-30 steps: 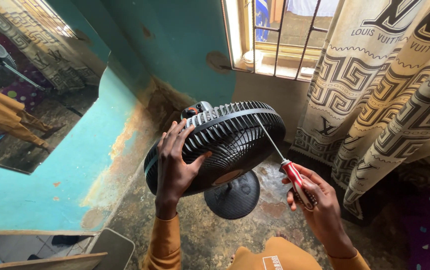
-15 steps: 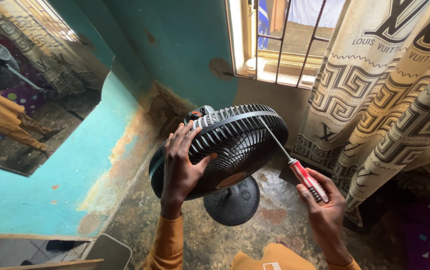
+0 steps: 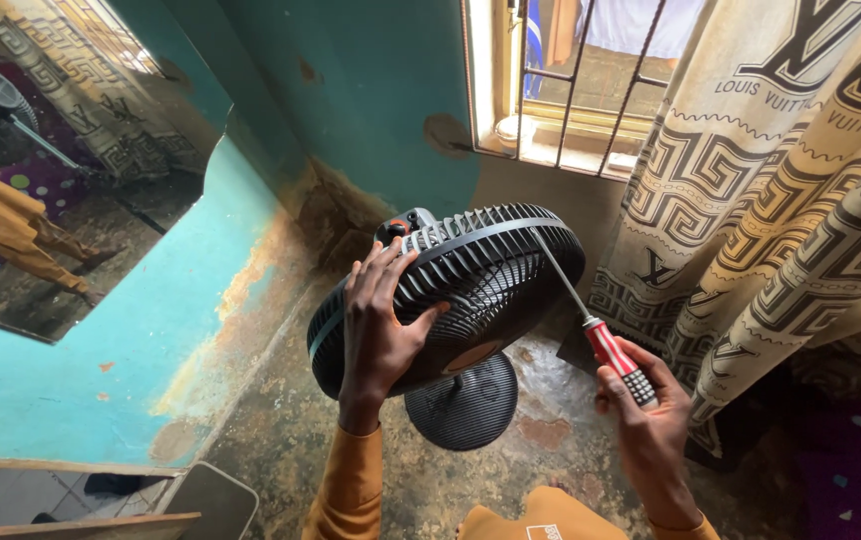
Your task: The person uses a screwdriver to loosen and remove the front grill of a standing fan. They then detach the fan blades from the motor hub and set the components aside.
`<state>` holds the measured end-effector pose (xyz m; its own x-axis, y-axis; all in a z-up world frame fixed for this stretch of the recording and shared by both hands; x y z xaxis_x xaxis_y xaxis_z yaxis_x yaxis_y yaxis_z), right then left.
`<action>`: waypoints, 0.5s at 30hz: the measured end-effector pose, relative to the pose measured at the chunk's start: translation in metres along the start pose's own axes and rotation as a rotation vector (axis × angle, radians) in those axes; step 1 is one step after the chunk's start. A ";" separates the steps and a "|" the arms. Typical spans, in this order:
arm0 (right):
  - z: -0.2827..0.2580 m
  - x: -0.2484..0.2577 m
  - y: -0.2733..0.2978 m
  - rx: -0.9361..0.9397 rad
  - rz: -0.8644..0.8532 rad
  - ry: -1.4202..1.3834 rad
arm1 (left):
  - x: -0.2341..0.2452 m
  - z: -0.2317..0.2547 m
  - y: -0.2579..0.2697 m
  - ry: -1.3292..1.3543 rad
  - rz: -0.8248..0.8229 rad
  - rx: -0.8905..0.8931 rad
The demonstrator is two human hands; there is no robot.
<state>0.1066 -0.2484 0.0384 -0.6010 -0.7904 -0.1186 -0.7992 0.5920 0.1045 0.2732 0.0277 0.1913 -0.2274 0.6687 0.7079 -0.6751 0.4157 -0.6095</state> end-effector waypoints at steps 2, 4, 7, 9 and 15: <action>0.000 0.000 -0.001 0.009 -0.003 -0.052 | 0.001 0.000 -0.001 0.002 0.001 -0.006; 0.003 -0.001 -0.004 -0.031 -0.045 -0.187 | 0.001 0.000 -0.001 0.007 -0.002 0.002; 0.008 -0.006 -0.009 -0.133 -0.154 -0.408 | 0.002 0.000 0.000 0.015 0.004 0.004; 0.009 -0.008 -0.009 -0.163 -0.206 -0.422 | 0.002 0.000 0.000 0.020 0.014 0.002; 0.011 0.001 -0.005 -0.068 -0.080 -0.173 | 0.006 -0.002 0.000 0.041 0.035 0.002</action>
<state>0.1099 -0.2500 0.0270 -0.5339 -0.7921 -0.2960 -0.8450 0.5121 0.1537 0.2734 0.0330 0.1943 -0.2222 0.7073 0.6711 -0.6684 0.3906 -0.6330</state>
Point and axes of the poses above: each hand's wrist, its own y-axis away from the middle knuckle, its own x-axis out of the back of the hand, z = x × y, the point moved 9 cm from there along -y, towards the middle knuckle, and after that the axes turned 8 degrees about -x, right-handed, at the moved point
